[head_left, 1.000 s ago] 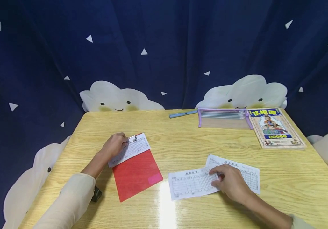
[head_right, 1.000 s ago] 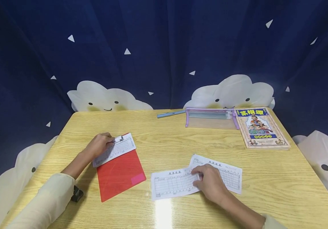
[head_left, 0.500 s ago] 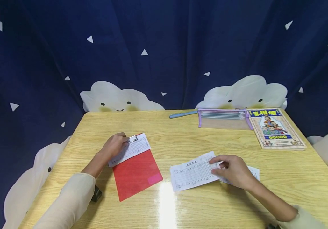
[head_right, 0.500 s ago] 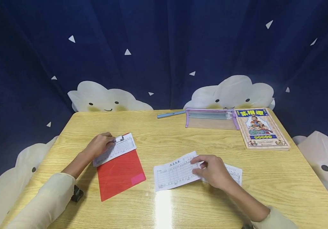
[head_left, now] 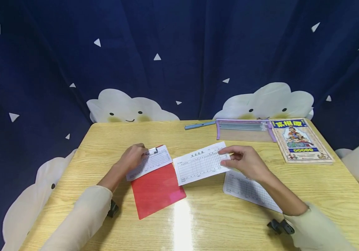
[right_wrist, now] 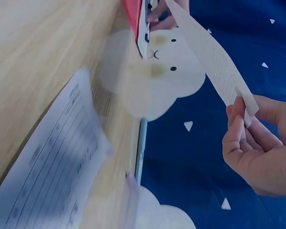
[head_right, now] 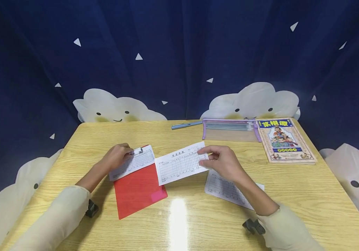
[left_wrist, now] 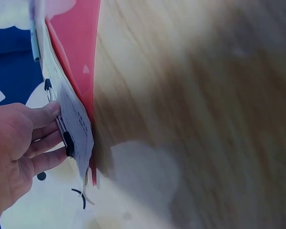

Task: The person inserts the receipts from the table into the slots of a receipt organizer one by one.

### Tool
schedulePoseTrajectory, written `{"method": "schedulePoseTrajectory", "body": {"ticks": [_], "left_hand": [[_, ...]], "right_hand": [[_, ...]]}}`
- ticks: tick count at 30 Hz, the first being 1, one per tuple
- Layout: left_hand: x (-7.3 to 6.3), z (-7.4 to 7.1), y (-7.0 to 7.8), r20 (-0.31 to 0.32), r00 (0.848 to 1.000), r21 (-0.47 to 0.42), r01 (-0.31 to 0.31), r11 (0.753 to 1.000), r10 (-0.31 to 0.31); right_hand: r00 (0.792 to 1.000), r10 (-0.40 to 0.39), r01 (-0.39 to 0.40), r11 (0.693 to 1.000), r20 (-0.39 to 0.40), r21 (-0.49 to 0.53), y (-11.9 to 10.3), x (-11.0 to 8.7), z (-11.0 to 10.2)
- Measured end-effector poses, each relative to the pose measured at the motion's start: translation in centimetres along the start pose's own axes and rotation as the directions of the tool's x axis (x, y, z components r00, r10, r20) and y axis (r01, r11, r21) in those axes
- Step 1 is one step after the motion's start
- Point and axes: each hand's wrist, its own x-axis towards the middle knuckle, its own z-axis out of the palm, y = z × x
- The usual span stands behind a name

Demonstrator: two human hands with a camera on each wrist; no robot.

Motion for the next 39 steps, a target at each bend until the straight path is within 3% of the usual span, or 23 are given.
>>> {"method": "schedulePoseTrajectory", "body": {"ticks": [5,12,20,26,32,39], "left_hand": [[0.9,0.3,0.8,0.001,0.999,0.016,-0.035,0.999,0.035],[2.0,0.5,1.7,0.01,0.998,-0.006,-0.058,0.998,0.058],[2.7,0.8,2.6,0.027,0.997,-0.017,-0.072,0.997,0.073],[2.8,0.9,2.6,0.014,0.996,-0.018,-0.089,0.996,0.089],[2.5,0.8,2.5,0.005,0.995,-0.017,-0.098,0.995,0.098],[2.6,1.1,2.7,-0.007,0.989,0.022,-0.149,0.989,0.149]], "right_hand": [[0.996,-0.013,0.003,0.994,0.09,0.107,-0.3,2.4,2.1],[0.991,0.023,-0.035,0.995,0.129,0.089,-0.6,5.7,6.2],[0.99,0.083,-0.078,0.996,0.114,-0.047,-0.3,8.7,10.2],[0.993,0.084,-0.071,0.986,0.085,-0.153,0.0,10.5,12.3],[0.992,0.098,-0.077,0.97,0.079,-0.232,-0.1,12.1,13.7],[0.984,0.161,-0.131,0.942,0.073,-0.308,0.3,12.7,14.1]]}}
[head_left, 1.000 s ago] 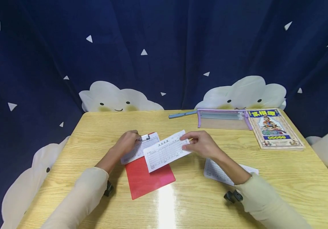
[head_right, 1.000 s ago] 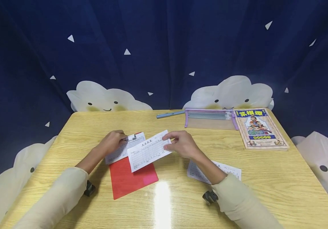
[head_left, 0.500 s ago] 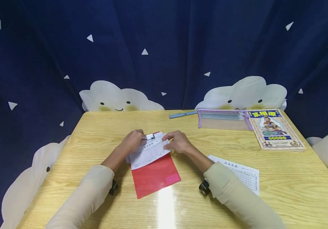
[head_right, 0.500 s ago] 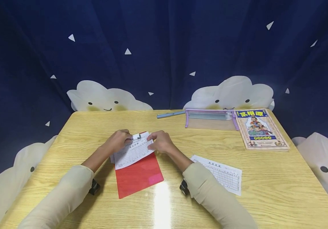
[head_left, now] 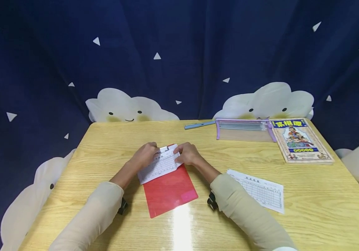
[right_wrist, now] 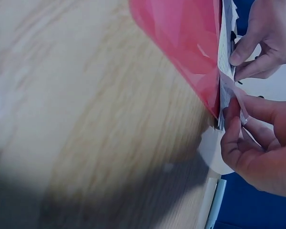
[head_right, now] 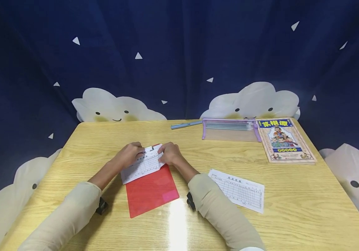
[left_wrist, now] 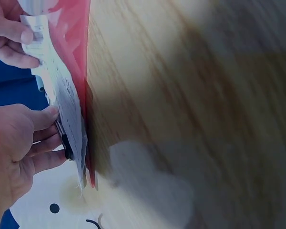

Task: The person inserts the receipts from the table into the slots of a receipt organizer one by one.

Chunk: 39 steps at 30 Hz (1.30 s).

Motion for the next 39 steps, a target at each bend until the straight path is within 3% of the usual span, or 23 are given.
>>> {"method": "schedulePoseTrajectory", "body": {"ticks": [10,20,39], "left_hand": [[-0.3,0.1,0.4,-0.013,1.0,0.083,-0.015,0.996,0.016],[-0.4,0.4,0.2,-0.028,1.0,0.098,-0.012,0.995,0.015],[-0.3,0.6,0.5,-0.006,1.0,0.134,0.012,0.991,-0.011]], "right_hand": [[1.0,-0.018,0.018,1.0,-0.007,-0.015,0.2,0.0,0.1],[1.0,-0.028,0.028,0.996,0.003,-0.079,-0.2,0.2,0.0],[1.0,0.0,0.0,0.999,-0.016,-0.042,-0.5,1.1,0.4]]}}
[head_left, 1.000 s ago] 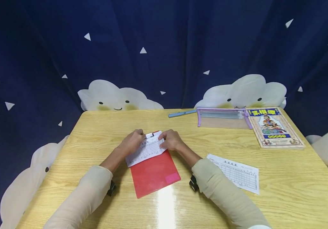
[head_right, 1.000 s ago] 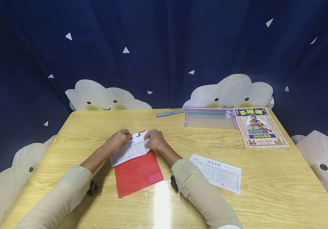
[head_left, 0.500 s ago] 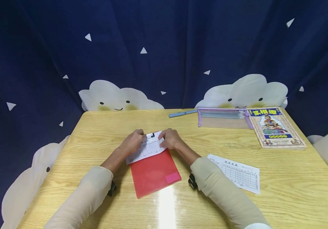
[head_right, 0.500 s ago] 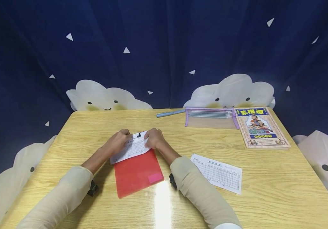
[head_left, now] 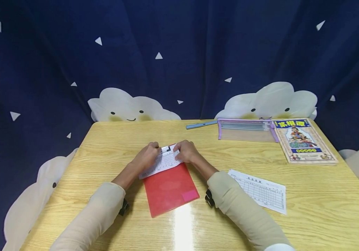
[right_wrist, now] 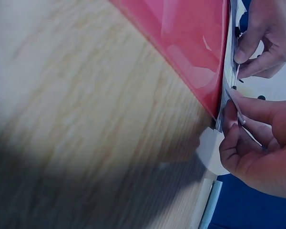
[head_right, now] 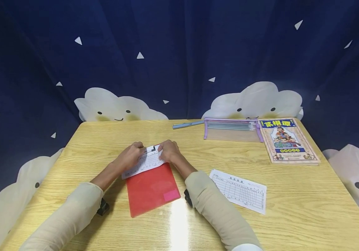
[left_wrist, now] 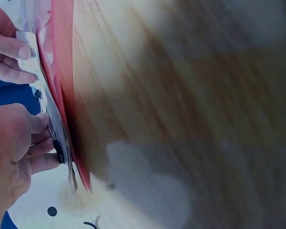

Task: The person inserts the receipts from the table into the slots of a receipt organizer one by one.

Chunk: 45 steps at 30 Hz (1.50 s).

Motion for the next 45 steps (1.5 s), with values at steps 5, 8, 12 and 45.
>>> {"method": "schedulePoseTrajectory", "body": {"ticks": [5,8,12,45], "left_hand": [[0.0,-0.2,0.1,-0.008,1.0,-0.005,0.002,1.0,-0.002],[-0.1,-0.2,0.3,-0.021,1.0,-0.011,0.009,1.0,-0.009],[-0.1,-0.2,0.3,-0.018,1.0,-0.004,0.018,1.0,-0.018],[0.3,-0.3,-0.6,-0.032,0.999,-0.112,0.009,0.994,-0.012]], "right_hand": [[1.0,0.008,-0.008,1.0,0.006,0.013,-0.1,0.3,0.1],[1.0,0.008,-0.008,1.0,0.003,0.018,-0.1,0.4,0.2],[1.0,0.01,-0.01,1.0,0.0,0.009,-0.1,0.5,0.4],[0.986,-0.163,0.159,0.981,0.03,0.112,6.6,-5.9,-7.9]]}}
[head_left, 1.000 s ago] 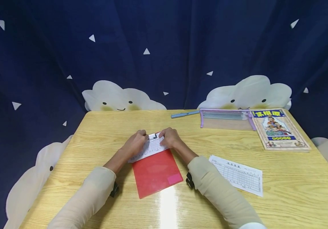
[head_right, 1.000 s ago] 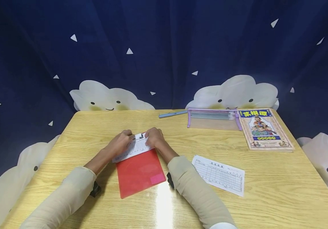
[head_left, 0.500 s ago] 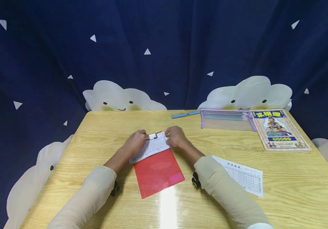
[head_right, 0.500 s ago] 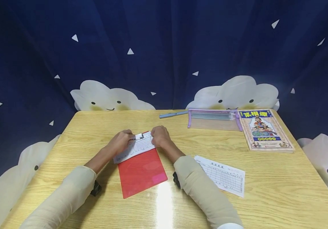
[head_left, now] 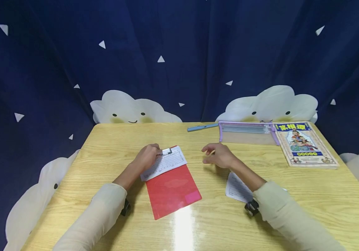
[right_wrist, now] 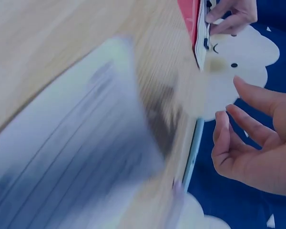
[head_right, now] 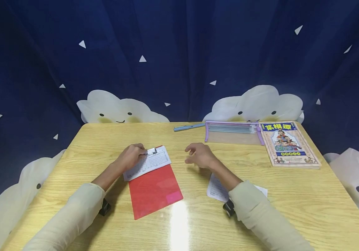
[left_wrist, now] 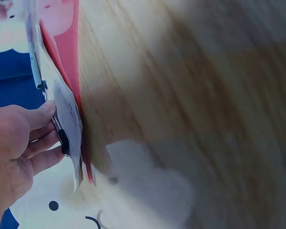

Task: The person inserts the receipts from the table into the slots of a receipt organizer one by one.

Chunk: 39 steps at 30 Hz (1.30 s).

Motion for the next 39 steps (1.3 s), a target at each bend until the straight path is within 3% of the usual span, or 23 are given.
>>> {"method": "schedulePoseTrajectory", "body": {"ticks": [7,12,21,28,32,39], "left_hand": [[0.2,-0.2,0.1,0.005,0.999,-0.021,0.038,0.999,-0.038],[0.3,-0.1,0.0,0.0,1.0,-0.054,0.029,0.998,-0.029],[0.4,-0.6,0.0,0.03,0.999,-0.061,0.041,0.997,-0.039],[0.3,-0.6,0.0,0.048,0.997,-0.082,0.058,0.995,-0.054],[0.2,-0.6,0.0,0.059,0.996,-0.079,0.071,0.994,-0.066],[0.4,-0.6,0.1,0.074,0.995,-0.057,0.067,0.996,-0.063]], "right_hand": [[1.0,-0.011,0.01,1.0,0.02,0.021,3.3,-4.8,-2.9],[1.0,0.001,-0.001,1.0,0.02,0.022,5.6,-8.5,-4.3],[0.999,0.051,-0.051,0.989,-0.008,-0.136,8.9,-13.6,-6.8],[0.997,0.081,-0.081,0.954,-0.011,-0.288,11.2,-15.7,-7.2],[0.998,0.059,-0.057,0.942,-0.005,-0.329,11.8,-16.1,-7.1],[0.995,0.096,-0.095,0.923,-0.016,-0.374,12.0,-16.2,-6.7]]}}
